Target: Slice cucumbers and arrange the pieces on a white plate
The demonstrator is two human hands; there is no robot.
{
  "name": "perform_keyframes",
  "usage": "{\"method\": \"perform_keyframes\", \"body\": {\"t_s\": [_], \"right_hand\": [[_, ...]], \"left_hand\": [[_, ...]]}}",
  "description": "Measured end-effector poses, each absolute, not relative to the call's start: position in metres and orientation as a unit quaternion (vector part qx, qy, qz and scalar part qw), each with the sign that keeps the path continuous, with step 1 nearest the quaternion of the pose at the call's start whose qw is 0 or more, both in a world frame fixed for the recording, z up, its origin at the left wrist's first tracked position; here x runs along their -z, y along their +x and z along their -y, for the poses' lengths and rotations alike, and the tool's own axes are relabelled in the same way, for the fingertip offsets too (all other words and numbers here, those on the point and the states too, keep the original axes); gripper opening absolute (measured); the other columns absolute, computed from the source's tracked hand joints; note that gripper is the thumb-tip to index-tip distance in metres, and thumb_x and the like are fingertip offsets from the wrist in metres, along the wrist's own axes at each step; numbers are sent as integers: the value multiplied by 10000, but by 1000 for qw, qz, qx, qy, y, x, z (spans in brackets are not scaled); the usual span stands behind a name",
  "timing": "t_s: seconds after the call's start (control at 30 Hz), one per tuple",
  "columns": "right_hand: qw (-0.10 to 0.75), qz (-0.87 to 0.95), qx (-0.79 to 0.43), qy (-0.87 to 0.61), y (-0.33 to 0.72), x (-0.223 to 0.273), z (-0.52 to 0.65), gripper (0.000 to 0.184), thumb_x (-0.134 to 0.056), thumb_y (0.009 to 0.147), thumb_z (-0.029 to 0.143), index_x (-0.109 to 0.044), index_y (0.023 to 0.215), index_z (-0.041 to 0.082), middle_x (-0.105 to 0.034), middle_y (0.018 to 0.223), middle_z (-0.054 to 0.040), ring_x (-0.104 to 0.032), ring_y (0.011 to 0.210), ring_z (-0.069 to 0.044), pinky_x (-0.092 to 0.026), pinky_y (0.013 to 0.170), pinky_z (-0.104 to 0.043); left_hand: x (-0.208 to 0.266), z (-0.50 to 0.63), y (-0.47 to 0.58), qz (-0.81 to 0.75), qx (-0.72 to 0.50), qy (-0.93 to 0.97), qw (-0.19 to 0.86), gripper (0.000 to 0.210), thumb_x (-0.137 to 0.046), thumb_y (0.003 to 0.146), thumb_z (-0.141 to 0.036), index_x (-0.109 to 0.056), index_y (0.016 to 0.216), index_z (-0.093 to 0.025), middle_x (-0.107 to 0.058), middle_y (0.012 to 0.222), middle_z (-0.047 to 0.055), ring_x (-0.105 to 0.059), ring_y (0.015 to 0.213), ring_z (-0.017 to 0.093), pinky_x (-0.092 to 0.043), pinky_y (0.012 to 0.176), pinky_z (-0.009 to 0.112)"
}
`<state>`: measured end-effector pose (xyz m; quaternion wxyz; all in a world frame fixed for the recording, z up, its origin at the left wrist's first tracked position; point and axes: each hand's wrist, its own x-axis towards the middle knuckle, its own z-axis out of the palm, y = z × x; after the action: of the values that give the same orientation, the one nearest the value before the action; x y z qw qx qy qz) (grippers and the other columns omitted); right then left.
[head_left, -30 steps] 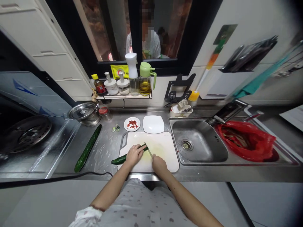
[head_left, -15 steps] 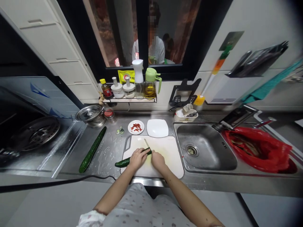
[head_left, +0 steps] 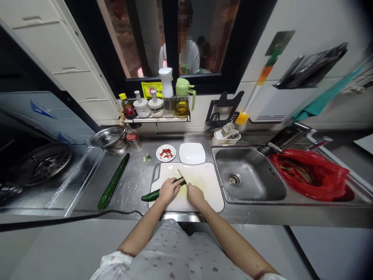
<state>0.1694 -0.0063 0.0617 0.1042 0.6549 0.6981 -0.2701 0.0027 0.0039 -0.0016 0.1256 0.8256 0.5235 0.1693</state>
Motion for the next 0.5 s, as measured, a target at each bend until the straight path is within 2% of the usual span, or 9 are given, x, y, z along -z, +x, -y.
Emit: {"method": "perform_keyframes", "body": {"t_s": [0.5], "right_hand": [[121, -694, 265, 658, 183, -53, 29, 292, -371, 885, 59, -531, 1118, 129, -686, 1009, -165, -661, 985, -230, -457, 764, -303]], "left_hand": [[1, -3, 2, -524, -172, 825, 125, 391, -465, 938, -306, -558, 1316, -339, -604, 1112, 43, -530, 987, 183, -448, 921, 337]]}}
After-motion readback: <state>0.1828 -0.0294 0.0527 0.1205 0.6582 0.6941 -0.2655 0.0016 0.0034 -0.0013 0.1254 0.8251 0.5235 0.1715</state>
